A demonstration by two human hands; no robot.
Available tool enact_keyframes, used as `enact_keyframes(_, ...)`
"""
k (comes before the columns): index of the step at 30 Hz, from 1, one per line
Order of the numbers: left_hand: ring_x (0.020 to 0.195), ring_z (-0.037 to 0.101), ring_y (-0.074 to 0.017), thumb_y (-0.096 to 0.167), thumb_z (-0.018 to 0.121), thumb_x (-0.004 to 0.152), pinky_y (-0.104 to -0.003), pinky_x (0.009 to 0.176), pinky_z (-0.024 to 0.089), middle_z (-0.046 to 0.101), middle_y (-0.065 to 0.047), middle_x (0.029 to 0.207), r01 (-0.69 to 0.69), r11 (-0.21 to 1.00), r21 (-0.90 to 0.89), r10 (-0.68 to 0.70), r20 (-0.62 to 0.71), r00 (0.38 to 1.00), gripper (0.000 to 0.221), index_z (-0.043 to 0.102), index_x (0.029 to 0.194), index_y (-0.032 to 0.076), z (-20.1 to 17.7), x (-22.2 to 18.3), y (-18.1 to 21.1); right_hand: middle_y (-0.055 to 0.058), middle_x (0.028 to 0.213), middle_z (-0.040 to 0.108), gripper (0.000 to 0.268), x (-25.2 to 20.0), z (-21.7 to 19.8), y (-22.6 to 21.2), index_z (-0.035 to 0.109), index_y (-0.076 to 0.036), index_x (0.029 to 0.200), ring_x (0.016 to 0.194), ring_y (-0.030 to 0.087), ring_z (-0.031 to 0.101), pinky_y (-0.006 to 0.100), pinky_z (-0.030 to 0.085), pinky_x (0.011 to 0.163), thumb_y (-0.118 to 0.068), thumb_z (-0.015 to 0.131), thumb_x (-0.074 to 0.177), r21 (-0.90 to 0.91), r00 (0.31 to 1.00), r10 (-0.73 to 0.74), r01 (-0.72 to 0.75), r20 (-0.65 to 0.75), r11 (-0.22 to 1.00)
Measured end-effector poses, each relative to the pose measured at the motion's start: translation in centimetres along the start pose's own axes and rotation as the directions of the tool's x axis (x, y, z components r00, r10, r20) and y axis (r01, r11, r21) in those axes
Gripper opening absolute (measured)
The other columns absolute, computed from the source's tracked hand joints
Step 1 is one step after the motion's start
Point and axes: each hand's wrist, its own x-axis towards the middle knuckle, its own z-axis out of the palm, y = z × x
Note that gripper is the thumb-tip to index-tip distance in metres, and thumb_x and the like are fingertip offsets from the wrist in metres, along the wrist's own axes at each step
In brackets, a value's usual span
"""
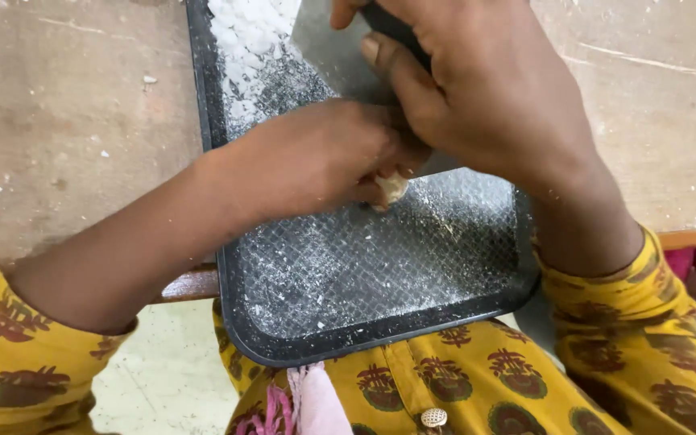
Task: Cleaning and scraping excess wax from small shaped wax objects using a hand scraper.
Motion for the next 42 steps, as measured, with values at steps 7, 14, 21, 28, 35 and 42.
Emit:
enact_keyframes(7,0.088,0.072,-0.0274,0.013,0.083,0.077,-0.040,0.073,0.056,0.069,-0.009,0.099,0.073,0.996,-0.054,-0.069,0.084,0.994,0.030,0.072,0.104,0.007,-2.0,-0.1,0.2,0.013,0.115,0.071,0.027,0.7,-1.8,-0.9,0.062,-0.007,0.128,0.084,0.025,0.073,0.039,0.054,0.067,-0.001,0.069,0.103,0.185,0.985,0.158,-0.169,0.072,0.968)
enact_keyframes(14,0.080,0.073,-0.0194,0.006,0.082,0.074,-0.034,0.071,0.058,0.071,-0.007,0.094,0.096,0.980,-0.175,-0.091,0.034,0.995,0.038,0.070,0.110,0.004,-2.7,-0.2,-0.7,0.014,0.154,0.041,0.046,-9.2,-2.9,0.3,0.033,-0.002,0.156,0.129,0.026,0.057,0.030,0.054,0.109,0.001,0.056,0.116,0.522,0.931,0.305,-0.162,-0.201,0.838)
enact_keyframes(21,0.076,0.072,-0.0169,0.016,0.090,0.070,-0.032,0.067,0.059,0.069,-0.007,0.092,0.139,0.974,-0.178,-0.124,0.094,0.988,0.040,0.068,0.102,0.003,-1.9,0.0,-1.1,0.017,0.159,0.043,0.075,-11.1,-4.5,-1.9,0.007,-0.002,0.163,0.132,0.029,0.068,0.036,0.059,0.111,0.013,0.055,0.106,0.474,0.883,0.464,-0.378,-0.074,0.795)
enact_keyframes(28,0.073,0.071,-0.0186,0.019,0.089,0.073,-0.034,0.064,0.057,0.067,-0.007,0.088,0.136,0.978,-0.156,-0.122,0.096,0.988,0.034,0.068,0.096,0.005,-0.7,0.1,-1.4,0.016,0.125,0.060,0.072,-10.3,-4.7,-3.7,0.025,-0.001,0.163,0.104,0.018,0.068,0.026,0.057,0.093,0.012,0.054,0.097,0.520,0.778,0.627,-0.521,-0.037,0.677)
enact_keyframes(35,0.072,0.067,-0.0236,0.028,0.094,0.071,-0.039,0.064,0.053,0.065,-0.008,0.081,0.122,0.988,-0.097,-0.114,0.082,0.990,0.043,0.062,0.085,0.002,0.0,0.1,-1.1,0.010,0.093,0.065,0.060,-7.8,-3.9,-4.5,0.035,-0.006,0.151,0.076,0.013,0.065,0.026,0.047,0.059,0.006,0.061,0.098,0.329,0.748,0.659,-0.644,0.079,0.691)
enact_keyframes(42,0.074,0.069,-0.0251,0.032,0.092,0.069,-0.041,0.064,0.052,0.066,-0.007,0.082,0.162,0.985,-0.063,-0.158,0.073,0.985,0.044,0.062,0.086,0.005,0.3,0.1,-0.8,0.021,0.089,0.065,0.059,-6.1,-4.0,-6.8,0.035,-0.004,0.143,0.062,0.028,0.070,0.038,0.052,0.048,0.003,0.067,0.094,-0.021,0.804,0.594,-0.593,0.040,0.805)
